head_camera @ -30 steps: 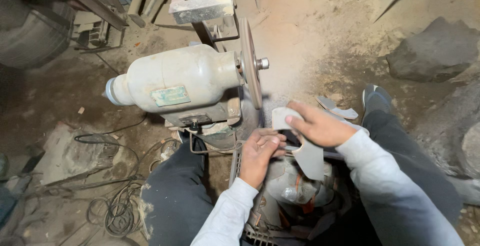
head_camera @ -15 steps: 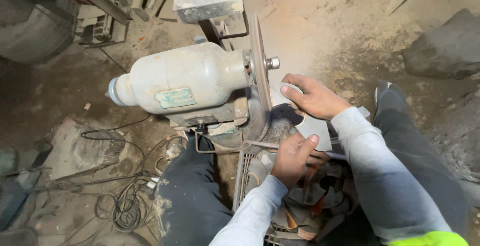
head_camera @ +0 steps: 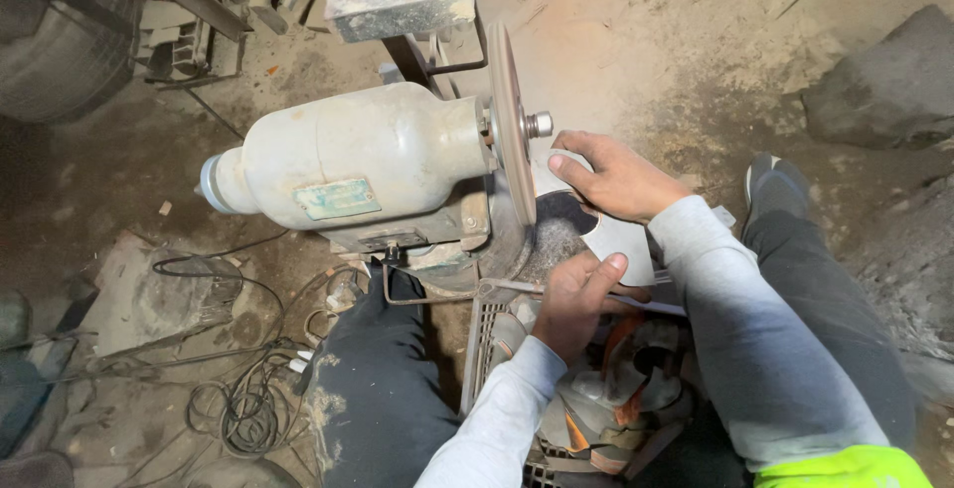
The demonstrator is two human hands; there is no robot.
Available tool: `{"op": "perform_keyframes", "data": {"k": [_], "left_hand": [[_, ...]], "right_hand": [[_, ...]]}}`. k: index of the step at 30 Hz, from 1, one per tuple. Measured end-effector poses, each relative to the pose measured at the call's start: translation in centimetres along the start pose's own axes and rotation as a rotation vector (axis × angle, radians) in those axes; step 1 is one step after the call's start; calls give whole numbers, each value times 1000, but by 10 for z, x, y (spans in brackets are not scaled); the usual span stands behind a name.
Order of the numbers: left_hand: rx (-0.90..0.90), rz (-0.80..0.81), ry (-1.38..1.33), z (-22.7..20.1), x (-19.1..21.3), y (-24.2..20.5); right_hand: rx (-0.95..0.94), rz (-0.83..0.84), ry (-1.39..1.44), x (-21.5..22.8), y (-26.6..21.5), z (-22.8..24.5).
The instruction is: The person sits on the floor and uses a bench grinder to smooth the edges of curved shoe sole pieces. They hold each piece with both hands, press it against the spinning wheel, and rotate it to grind different edges.
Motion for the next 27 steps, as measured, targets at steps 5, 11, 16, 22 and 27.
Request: {"op": "perform_keyframes", "data": {"k": [5,11,16,22,27], "left_hand": [[20,8,3,-3,0,-3],[19,20,-25,4,-1,-8],[-10,11,59,17,-2,-17],[-203,-77,470,22,-16,-42],[-163,-16,318,10,-13,-29]], "right_hand": [[0,-10,-37,-1,0,2],[-29,14,-18,-5,-5,1],[-61,105,12,-9,-13,-14],[0,165,-59,0,-35,-32],[76,114,21,-4,-34,-20]]}}
Point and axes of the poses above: each hand's wrist, its own y-axis towards the middle knuckle, its own x-axis out of the back of the hand, z = x × y, the point moved 3 cm from there along y, towards the middle knuckle, and after that the axes turned 5 degrees about -y, right-handed, at the moved point
